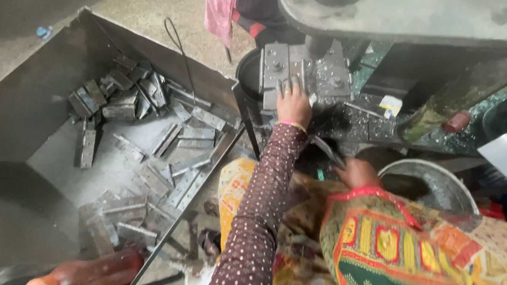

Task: The person reaches into a metal bin to pick up metal brackets and places them one by one onto a press machine to punch holes, then returns each piece to the bin.

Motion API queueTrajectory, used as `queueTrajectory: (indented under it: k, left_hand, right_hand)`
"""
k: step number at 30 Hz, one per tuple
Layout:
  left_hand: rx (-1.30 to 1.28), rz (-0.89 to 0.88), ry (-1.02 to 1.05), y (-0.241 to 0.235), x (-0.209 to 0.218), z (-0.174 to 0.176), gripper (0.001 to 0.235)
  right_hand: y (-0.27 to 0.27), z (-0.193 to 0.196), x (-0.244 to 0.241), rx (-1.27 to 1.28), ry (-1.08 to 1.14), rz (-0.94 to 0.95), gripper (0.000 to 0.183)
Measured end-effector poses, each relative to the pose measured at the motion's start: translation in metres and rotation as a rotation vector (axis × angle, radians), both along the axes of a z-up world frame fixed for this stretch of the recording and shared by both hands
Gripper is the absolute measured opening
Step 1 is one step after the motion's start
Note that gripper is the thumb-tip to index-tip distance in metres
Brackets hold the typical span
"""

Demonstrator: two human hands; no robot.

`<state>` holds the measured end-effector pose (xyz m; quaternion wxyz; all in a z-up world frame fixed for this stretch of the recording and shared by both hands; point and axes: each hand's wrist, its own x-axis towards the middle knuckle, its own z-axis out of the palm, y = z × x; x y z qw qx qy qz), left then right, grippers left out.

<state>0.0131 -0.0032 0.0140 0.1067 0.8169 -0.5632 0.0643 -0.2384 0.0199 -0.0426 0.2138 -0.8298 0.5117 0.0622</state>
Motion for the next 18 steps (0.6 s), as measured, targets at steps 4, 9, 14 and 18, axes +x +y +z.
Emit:
queueTrajectory:
  k: [4, 9, 14, 18]
  left_hand:
    - [0.114, -0.013, 0.064, 0.012, -0.006, 0.014, 0.044]
    - [0.097, -0.004, -0.124, 0.009, -0.008, 0.003, 0.046]
    - [-0.010, 0.044, -0.152, 0.003, -0.016, -0.019, 0.038]
    - [-0.047, 0.043, -0.150, -0.007, -0.013, -0.022, 0.038]
  right_hand:
    - [-0.010, -0.006, 0.004, 0.044, 0.076, 0.013, 0.052]
    - [-0.029, 0.021, 0.024, 0.000, 0.195, 0.069, 0.057]
    - [-0.040, -0.013, 0.010, 0.054, 0.119, 0.060, 0.058]
    - [-0.008, -0.074, -0.025, 0.001, -0.123, 0.065, 0.061]
